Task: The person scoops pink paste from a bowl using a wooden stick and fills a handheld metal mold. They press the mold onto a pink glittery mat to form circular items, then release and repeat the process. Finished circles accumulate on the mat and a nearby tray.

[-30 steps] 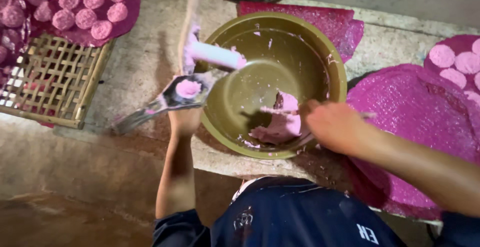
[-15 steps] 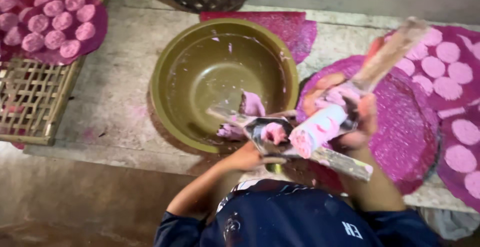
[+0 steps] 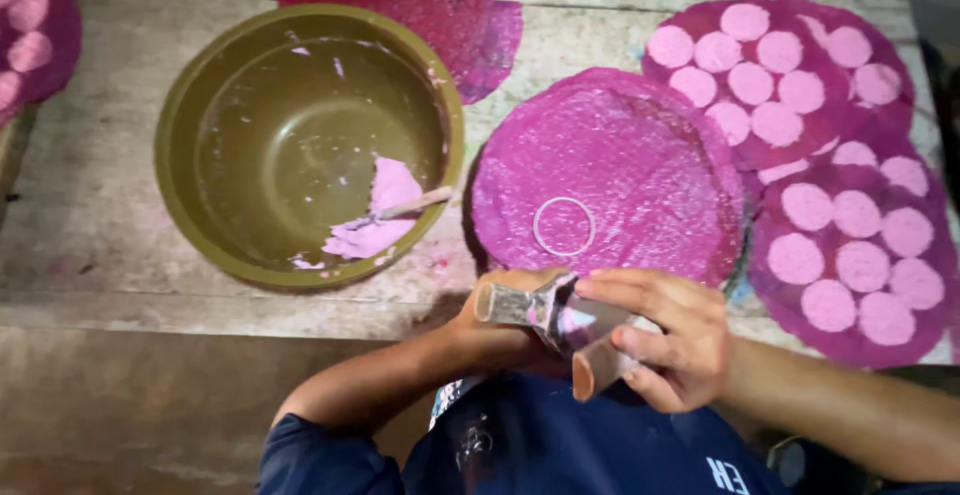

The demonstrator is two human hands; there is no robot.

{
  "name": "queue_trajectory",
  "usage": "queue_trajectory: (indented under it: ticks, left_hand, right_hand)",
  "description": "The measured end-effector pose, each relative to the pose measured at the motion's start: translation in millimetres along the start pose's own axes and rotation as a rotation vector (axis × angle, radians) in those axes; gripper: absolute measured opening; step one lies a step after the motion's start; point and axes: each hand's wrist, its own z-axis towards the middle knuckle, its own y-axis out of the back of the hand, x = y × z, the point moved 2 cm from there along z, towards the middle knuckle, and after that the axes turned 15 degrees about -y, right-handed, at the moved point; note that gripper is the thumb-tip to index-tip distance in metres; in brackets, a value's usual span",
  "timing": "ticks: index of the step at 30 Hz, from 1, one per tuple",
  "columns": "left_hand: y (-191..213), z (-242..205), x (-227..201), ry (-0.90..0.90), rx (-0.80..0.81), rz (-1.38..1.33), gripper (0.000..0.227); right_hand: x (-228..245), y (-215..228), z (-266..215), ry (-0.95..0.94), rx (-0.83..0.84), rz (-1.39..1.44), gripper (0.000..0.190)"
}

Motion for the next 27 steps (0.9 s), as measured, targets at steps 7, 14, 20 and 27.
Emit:
queue_trajectory:
  ticks: [7,14,20,27]
  left_hand:
    - [-49,39,57,-0.102,0.055,-0.021,0.032]
    - [20,80,24,-0.236,0.005,-0.396,0.082]
    - [32,104,72,-0.587,-0.24,-1.536,0.081]
    - [17,81,159,0.33,-0.252,0.147,0.026]
  right_hand:
    - [-24,24,-25,-0.485,0.082,0.394,0.09]
    - [-142,86,-71,-0.937,0.899,0.933,0.092]
    - [-137,68,-138,-1.61,0.742,1.15,0.088]
    - [-117,75,-145,-1.389,0.532,1.109,0.101]
